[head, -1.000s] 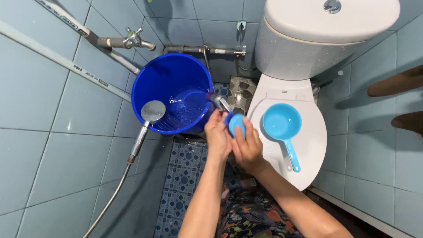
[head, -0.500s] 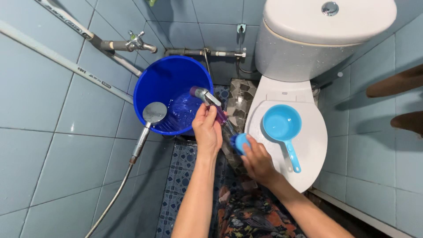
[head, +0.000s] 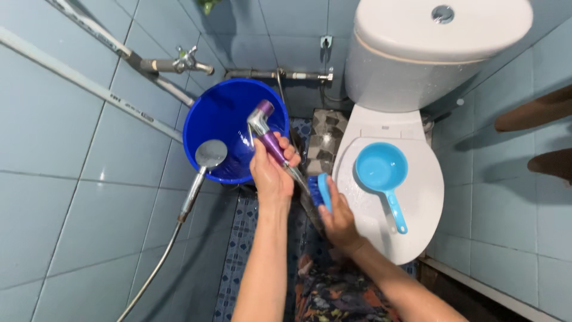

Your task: The person fills a blue bucket with water from a handheld shower head, then uses a blue scoop to transfer water to rinse a red mesh sponge, a green loofah, and a blue scrub brush. The person places the rinsed items on the toilet tank and wipes the tiled wall with the blue scrub brush.

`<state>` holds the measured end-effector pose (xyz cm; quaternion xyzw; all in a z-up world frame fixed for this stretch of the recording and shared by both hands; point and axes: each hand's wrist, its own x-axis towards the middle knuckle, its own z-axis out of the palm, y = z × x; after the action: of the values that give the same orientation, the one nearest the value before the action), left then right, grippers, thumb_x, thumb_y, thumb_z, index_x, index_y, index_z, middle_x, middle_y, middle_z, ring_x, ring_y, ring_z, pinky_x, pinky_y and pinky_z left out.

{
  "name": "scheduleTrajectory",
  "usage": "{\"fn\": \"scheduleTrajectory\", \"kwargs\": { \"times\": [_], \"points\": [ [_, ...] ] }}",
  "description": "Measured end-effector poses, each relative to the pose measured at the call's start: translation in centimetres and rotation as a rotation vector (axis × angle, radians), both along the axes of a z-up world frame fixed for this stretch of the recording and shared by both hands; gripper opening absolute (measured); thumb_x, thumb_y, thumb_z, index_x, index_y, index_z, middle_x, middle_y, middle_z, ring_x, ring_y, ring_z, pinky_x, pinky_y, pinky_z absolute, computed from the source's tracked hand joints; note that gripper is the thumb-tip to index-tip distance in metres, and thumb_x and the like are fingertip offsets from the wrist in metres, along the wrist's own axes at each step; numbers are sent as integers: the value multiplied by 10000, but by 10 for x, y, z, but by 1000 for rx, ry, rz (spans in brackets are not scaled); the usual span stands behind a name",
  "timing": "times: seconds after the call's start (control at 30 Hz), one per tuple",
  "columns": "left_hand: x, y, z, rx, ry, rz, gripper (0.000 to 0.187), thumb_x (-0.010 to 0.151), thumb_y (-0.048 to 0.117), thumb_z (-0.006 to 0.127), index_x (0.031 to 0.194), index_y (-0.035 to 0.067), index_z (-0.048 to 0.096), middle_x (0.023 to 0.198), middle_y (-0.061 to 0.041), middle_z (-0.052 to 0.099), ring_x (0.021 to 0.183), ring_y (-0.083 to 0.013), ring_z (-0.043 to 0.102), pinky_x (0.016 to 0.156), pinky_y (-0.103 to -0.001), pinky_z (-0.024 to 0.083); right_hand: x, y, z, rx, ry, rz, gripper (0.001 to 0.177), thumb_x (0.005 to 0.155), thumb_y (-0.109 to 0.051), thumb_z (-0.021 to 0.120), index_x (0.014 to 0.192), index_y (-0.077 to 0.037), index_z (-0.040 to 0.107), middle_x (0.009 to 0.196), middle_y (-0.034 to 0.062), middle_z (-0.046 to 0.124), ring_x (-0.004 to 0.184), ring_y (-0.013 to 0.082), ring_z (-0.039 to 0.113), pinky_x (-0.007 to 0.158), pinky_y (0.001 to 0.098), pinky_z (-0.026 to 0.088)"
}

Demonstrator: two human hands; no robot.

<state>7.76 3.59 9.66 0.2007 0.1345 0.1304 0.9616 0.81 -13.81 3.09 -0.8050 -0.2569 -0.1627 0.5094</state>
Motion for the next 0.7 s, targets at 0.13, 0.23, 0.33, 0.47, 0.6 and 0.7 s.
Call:
{"fn": "scheduleTrajectory", "kwargs": {
  "times": [0.13, 0.23, 0.33, 0.47, 0.6, 0.7],
  "points": [
    [-1, 2, 5, 20, 65, -46, 489, 1065, 520, 406, 1014, 54, 548, 745, -73, 534, 598, -181, 511, 489, -319, 398, 11, -3, 0, 233, 311, -34, 647, 994, -18, 513, 1557, 152, 242, 1504, 347, 484, 1320, 459, 554, 1112, 469, 446],
    [0, -12, 6, 54, 82, -29, 523, 1080, 552, 392, 1003, 57, 544, 726, -89, 532, 561, -179, 494, 456, -300, 364, 7, 11, 3, 132, -11, -35, 611, 1042, -45, 495, 1551, 157, 223, 1528, 352, 422, 1385, 452, 502, 1161, 467, 437],
    [0, -5, 12, 125, 94, -14, 548, 1069, 560, 366, 987, 47, 539, 707, -77, 531, 525, -166, 479, 425, -302, 359, 6, 12, -3, -121, -207, -32, 557, 1042, -85, 504, 1509, 142, 302, 1455, 361, 492, 1327, 427, 554, 1101, 450, 488],
    [-6, 10, 3, 289, 136, -64, 535, 1088, 524, 378, 1016, 21, 545, 721, -84, 542, 556, -171, 523, 458, -308, 400, 9, -26, -46, 45, 588, -211, 601, 961, -128, 549, 1475, 138, 387, 1059, 236, 718, 790, 222, 711, 687, 357, 594],
    [-20, -2, -23, 377, 189, -122, 571, 1076, 522, 386, 1017, -18, 564, 719, -85, 574, 553, -157, 556, 462, -303, 440, 71, -83, -106, 263, 794, -377, 571, 943, -188, 615, 1460, 45, 543, 1003, 249, 692, 819, 265, 649, 700, 406, 539],
    [-32, -13, -43, 408, 243, -137, 570, 1073, 510, 408, 1009, -31, 575, 705, -80, 580, 539, -147, 557, 456, -296, 454, 126, -110, -154, -429, 691, -490, 657, 928, -282, 696, 1469, 14, 469, 1310, 339, 602, 1147, 462, 635, 990, 486, 524]
  ]
}}
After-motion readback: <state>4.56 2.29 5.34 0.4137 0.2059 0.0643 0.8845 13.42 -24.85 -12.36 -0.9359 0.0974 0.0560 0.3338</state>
